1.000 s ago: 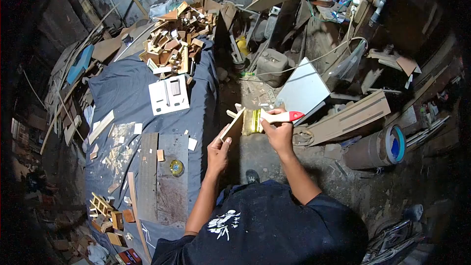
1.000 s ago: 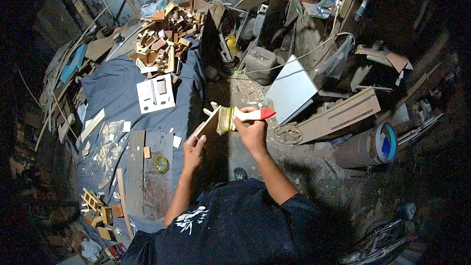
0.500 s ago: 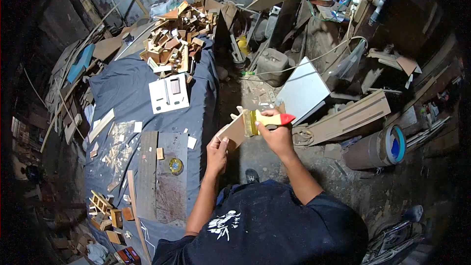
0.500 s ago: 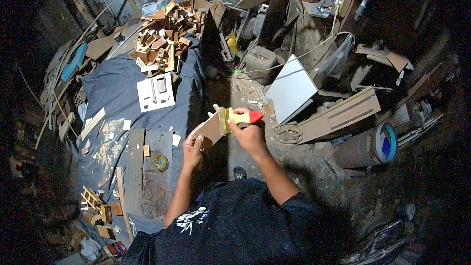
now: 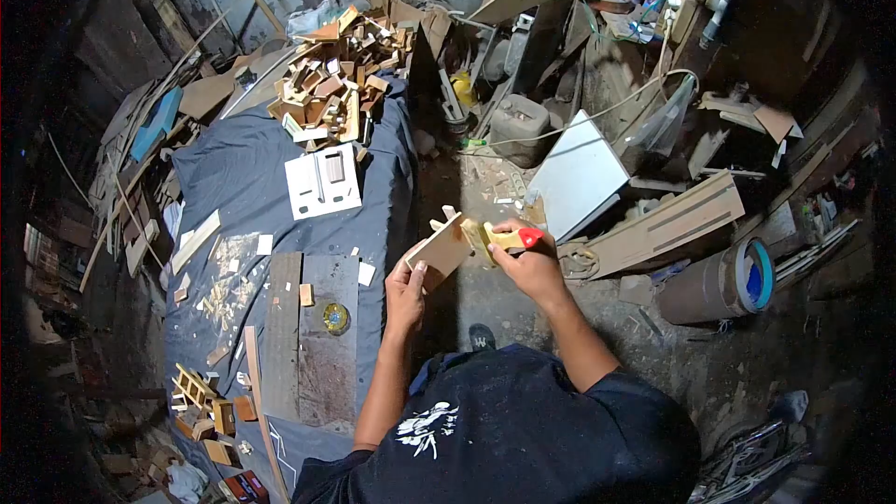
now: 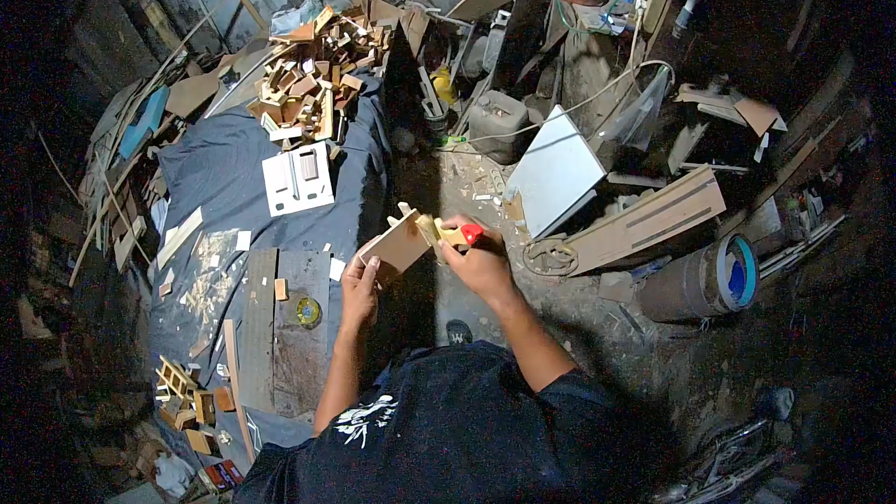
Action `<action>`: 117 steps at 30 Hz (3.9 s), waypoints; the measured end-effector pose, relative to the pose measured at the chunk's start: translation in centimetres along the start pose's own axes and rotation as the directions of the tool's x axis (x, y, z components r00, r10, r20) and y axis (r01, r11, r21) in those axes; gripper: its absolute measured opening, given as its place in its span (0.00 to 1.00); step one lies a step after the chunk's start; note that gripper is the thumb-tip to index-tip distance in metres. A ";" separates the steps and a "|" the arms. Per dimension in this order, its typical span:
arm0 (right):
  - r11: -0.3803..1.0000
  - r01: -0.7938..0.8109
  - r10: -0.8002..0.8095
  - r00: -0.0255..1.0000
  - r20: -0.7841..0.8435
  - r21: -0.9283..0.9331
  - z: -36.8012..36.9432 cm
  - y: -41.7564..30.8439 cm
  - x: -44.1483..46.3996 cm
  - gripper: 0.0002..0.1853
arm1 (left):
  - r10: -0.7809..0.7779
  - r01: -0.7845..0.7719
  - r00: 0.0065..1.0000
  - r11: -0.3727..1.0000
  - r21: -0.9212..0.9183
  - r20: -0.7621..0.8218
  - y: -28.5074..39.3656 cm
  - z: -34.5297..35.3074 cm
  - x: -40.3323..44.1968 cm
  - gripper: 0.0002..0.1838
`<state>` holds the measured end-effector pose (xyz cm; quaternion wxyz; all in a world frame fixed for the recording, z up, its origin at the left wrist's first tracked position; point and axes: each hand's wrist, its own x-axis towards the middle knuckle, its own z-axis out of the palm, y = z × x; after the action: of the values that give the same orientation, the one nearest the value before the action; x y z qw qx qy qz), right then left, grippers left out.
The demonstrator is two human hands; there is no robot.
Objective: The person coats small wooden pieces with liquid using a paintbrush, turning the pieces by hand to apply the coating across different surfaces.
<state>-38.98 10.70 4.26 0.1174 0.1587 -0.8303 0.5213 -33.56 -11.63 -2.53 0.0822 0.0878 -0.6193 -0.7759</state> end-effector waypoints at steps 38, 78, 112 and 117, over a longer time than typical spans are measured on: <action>0.998 0.003 0.005 0.993 -0.114 0.065 -0.3 -1.5 -0.4 0.13 | 0.088 -0.087 0.996 0.996 0.023 -0.029 0.9 2.8 -1.1 0.22; 0.985 0.168 -0.166 0.983 0.072 -0.025 -1.3 -1.9 0.0 0.12 | 0.074 -0.093 0.993 0.966 -0.240 -0.089 0.0 1.4 1.0 0.20; 0.972 0.180 -0.185 0.983 -0.017 -0.151 -4.6 -0.9 1.7 0.10 | -0.118 0.096 0.993 0.875 -0.475 -0.017 1.2 2.4 0.7 0.15; 0.934 0.334 -0.344 0.937 -0.067 -0.126 -3.0 -1.3 0.3 0.10 | -0.112 0.104 0.994 0.885 -0.454 0.009 0.8 2.4 0.7 0.14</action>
<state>-38.70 12.83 6.72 0.2509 0.2695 -0.8126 0.4518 -34.80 -9.69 -1.25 0.0627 0.1073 -0.4144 -0.9016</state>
